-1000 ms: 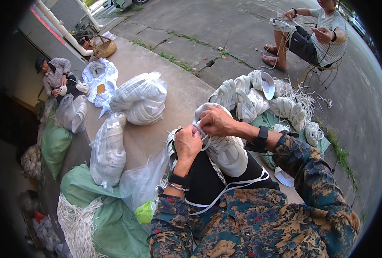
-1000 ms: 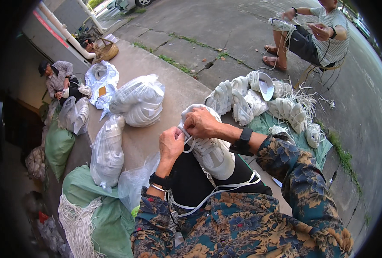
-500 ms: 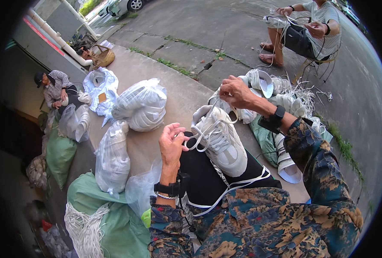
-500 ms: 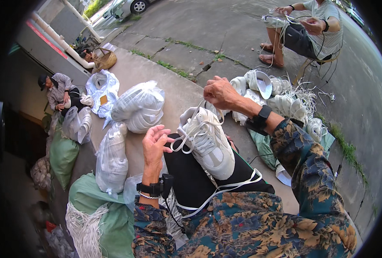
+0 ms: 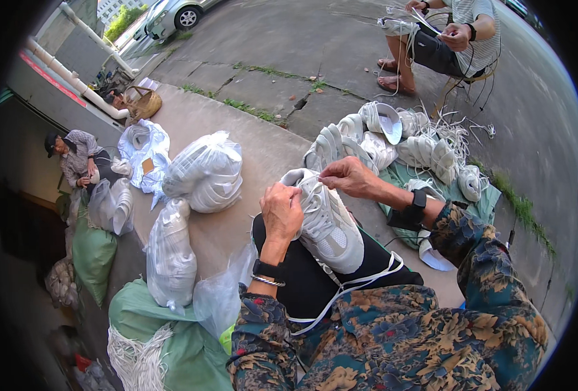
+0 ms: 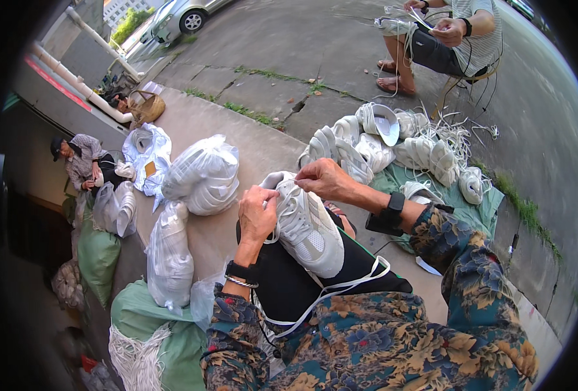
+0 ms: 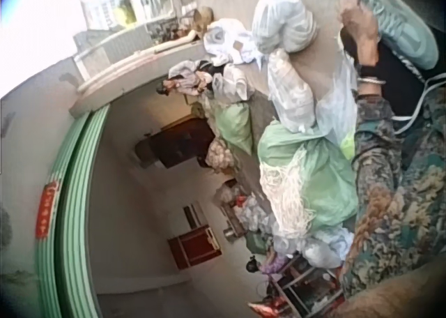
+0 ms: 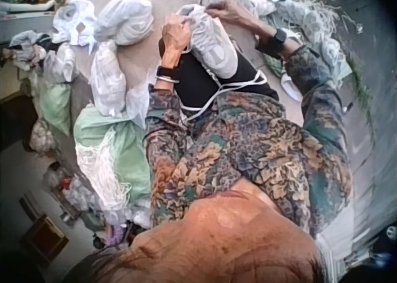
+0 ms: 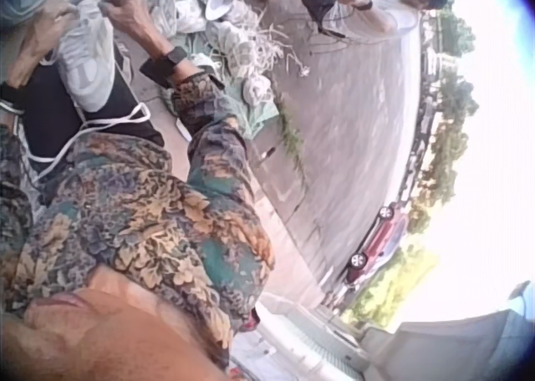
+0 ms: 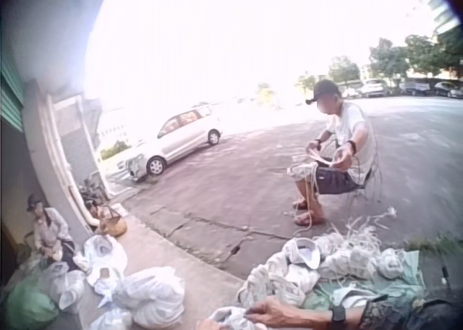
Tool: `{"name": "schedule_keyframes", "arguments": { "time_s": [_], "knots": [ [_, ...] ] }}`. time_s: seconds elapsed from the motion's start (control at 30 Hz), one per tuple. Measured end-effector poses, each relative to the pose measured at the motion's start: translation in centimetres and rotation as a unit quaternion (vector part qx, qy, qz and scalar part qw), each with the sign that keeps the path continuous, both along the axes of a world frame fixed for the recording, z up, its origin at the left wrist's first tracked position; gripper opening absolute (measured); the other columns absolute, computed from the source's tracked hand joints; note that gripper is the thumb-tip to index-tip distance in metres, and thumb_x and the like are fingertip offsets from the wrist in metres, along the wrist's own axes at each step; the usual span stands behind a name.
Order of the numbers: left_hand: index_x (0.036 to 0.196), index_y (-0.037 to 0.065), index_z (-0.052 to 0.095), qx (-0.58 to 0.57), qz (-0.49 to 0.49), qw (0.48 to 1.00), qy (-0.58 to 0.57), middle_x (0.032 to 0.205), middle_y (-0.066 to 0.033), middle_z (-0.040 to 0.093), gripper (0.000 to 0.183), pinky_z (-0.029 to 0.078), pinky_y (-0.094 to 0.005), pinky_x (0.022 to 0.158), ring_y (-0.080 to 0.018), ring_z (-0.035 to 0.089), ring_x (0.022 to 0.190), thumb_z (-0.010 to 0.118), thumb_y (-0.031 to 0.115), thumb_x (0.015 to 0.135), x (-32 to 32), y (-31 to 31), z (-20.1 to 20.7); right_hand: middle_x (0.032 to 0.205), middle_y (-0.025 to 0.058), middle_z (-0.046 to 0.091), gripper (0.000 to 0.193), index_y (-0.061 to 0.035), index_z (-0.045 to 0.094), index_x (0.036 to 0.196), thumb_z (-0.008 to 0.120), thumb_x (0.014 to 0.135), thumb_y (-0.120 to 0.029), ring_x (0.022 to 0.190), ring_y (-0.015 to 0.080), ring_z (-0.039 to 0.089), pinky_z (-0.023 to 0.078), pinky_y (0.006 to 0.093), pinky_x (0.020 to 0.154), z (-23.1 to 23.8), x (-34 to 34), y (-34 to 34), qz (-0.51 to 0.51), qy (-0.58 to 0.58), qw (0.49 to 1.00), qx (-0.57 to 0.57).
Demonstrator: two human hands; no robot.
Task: Lacing white sneakers by hand while sitting outside a workshop.
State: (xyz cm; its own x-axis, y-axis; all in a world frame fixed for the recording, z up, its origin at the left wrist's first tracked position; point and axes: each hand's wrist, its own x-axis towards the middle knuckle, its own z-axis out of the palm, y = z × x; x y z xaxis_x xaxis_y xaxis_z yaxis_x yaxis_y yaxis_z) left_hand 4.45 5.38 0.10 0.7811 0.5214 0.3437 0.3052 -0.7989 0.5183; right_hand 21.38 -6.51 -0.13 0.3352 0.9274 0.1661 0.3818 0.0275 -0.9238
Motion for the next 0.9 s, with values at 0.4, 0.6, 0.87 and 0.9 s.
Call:
{"name": "schedule_keyframes", "arguments": {
  "time_s": [0.4, 0.6, 0.87, 0.9],
  "knots": [
    [0.077, 0.002, 0.066, -0.086, 0.021, 0.995, -0.051, 0.079, -0.0124, 0.058, 0.009, 0.045, -0.0383, 0.072, -0.03, 0.056, 0.08, 0.062, 0.002, 0.07, 1.1, -0.5, -0.8, 0.057, 0.0187, 0.055, 0.009, -0.0019, 0.059, 0.06, 0.053, 0.061, -0.008, 0.056, 0.0381, 0.054, 0.041, 0.0455, 0.05, 0.3, -0.5, 2.2, 0.068, -0.274, 0.959, -0.032],
    [0.077, 0.002, 0.066, -0.05, -0.01, 0.996, -0.077, 0.077, -0.012, 0.057, 0.009, 0.045, -0.0377, 0.07, -0.0297, 0.056, 0.078, 0.061, 0.001, 0.069, 1.4, -1.0, -0.4, 0.056, 0.0181, 0.055, 0.013, -0.0018, 0.058, 0.058, 0.056, 0.063, -0.014, 0.053, 0.0369, 0.054, 0.041, 0.0437, 0.048, 2.0, -1.3, 3.2, 0.101, -0.351, 0.925, -0.107],
    [0.075, 0.001, 0.065, -0.096, 0.037, 0.993, -0.064, 0.074, -0.0115, 0.057, 0.008, 0.044, -0.039, 0.071, -0.0298, 0.056, 0.078, 0.06, 0.003, 0.069, 1.6, -1.1, -1.1, 0.069, 0.0106, 0.061, 0.021, -0.0032, 0.06, 0.087, 0.059, 0.066, -0.007, 0.064, 0.0263, 0.06, 0.045, 0.0376, 0.057, 2.0, 0.3, 2.7, 0.059, -0.22, 0.971, -0.073],
    [0.075, 0.001, 0.065, -0.093, 0.033, 0.994, -0.045, 0.075, -0.012, 0.057, 0.008, 0.044, -0.0391, 0.071, -0.0301, 0.056, 0.079, 0.06, 0.003, 0.068, 1.5, -1.0, -0.9, 0.069, 0.0106, 0.061, 0.021, -0.0032, 0.06, 0.087, 0.059, 0.066, -0.007, 0.064, 0.0263, 0.06, 0.045, 0.0376, 0.057, 2.0, -0.2, 3.0, 0.062, -0.221, 0.971, -0.072]
  ]
}}
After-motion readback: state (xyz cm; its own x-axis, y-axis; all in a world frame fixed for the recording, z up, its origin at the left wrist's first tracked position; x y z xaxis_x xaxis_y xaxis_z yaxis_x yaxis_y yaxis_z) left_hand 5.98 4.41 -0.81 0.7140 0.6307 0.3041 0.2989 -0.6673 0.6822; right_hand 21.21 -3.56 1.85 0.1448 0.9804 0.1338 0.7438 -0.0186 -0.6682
